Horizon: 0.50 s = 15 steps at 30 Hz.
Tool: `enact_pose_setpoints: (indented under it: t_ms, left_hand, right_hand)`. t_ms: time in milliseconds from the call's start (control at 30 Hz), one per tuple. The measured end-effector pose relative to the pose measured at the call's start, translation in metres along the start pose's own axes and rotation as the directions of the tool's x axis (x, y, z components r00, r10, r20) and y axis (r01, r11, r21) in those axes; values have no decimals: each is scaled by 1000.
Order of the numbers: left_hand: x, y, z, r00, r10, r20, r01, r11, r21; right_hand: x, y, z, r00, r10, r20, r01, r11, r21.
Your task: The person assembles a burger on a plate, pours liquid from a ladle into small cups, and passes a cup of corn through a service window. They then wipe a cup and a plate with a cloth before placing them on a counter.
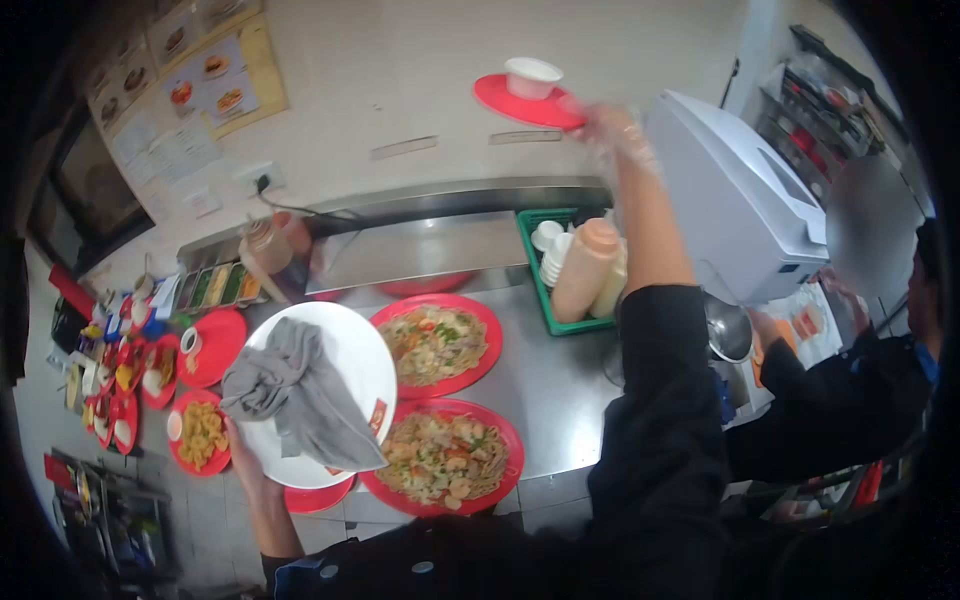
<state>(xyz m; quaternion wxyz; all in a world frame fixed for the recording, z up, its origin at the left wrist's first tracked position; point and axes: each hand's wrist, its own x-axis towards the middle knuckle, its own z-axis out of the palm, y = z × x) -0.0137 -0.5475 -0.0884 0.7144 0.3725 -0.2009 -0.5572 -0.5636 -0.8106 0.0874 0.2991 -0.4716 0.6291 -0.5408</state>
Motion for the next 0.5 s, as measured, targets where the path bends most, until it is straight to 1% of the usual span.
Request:
enact_pose_setpoints:
  t_ms: [33, 67, 100, 133, 167, 200, 233, 267, 300, 367, 400, 467, 500]
  left_hand:
    - [-3, 2, -6, 1000, 9, -15, -9, 1000, 4]
    - [-4, 2, -14, 999, -19, -31, 19, 1000, 11]
    - [-5, 3, -20, 998, -47, -47, 47, 999, 15]
    - [-9, 5, -24, 998, -32, -55, 34, 999, 38]
    - [-11, 7, -30, 998, -22, -66, 25, 999, 36]
    - [-13, 8, -36, 999, -4, -52, 4, 1000, 0]
    - [-15, 9, -42, 999, 17, -38, -18, 999, -37]
    - [-19, 12, -48, 998, 26, -51, -28, 999, -37]
    - [-24, 15, -53, 997, 18, -73, -19, 1000, -22]
    - [-31, 23, -58, 994, 12, -107, -12, 1000, -4]
    - [-33, 24, -58, 993, 19, -116, -20, 1000, -8]
    - [-36, 26, -67, 990, 25, -140, -22, 1000, 22]
    - [-36, 25, -75, 988, 23, -155, -14, 998, 56]
  right_hand:
    - [-12, 15, 36, 997, -48, 61, 36, 985, 171]
    - [-34, 30, 74, 988, -107, 111, 64, 939, 338]
    - [-51, 43, 109, 975, -128, 182, 29, 885, 465]
    - [-58, 61, 133, 982, -12, 191, -58, 933, 356]
    - [-63, 75, 155, 983, 57, 176, -92, 975, 200]
    - [-65, 91, 174, 981, 121, 149, -129, 991, 39]
    - [-64, 111, 192, 983, 110, 146, -110, 994, -6]
    - [-65, 129, 208, 985, 98, 143, -92, 994, -51]
    - [-70, 143, 219, 983, 96, 158, -89, 995, -49]
    - [-78, 164, 236, 974, 220, 63, -222, 975, 26]
    - [-73, 176, 244, 972, 221, 75, -224, 974, 25]
    - [-57, 212, 251, 992, 112, 51, -117, 987, 108]
    - [-61, 216, 258, 991, 120, 64, -126, 986, 107]
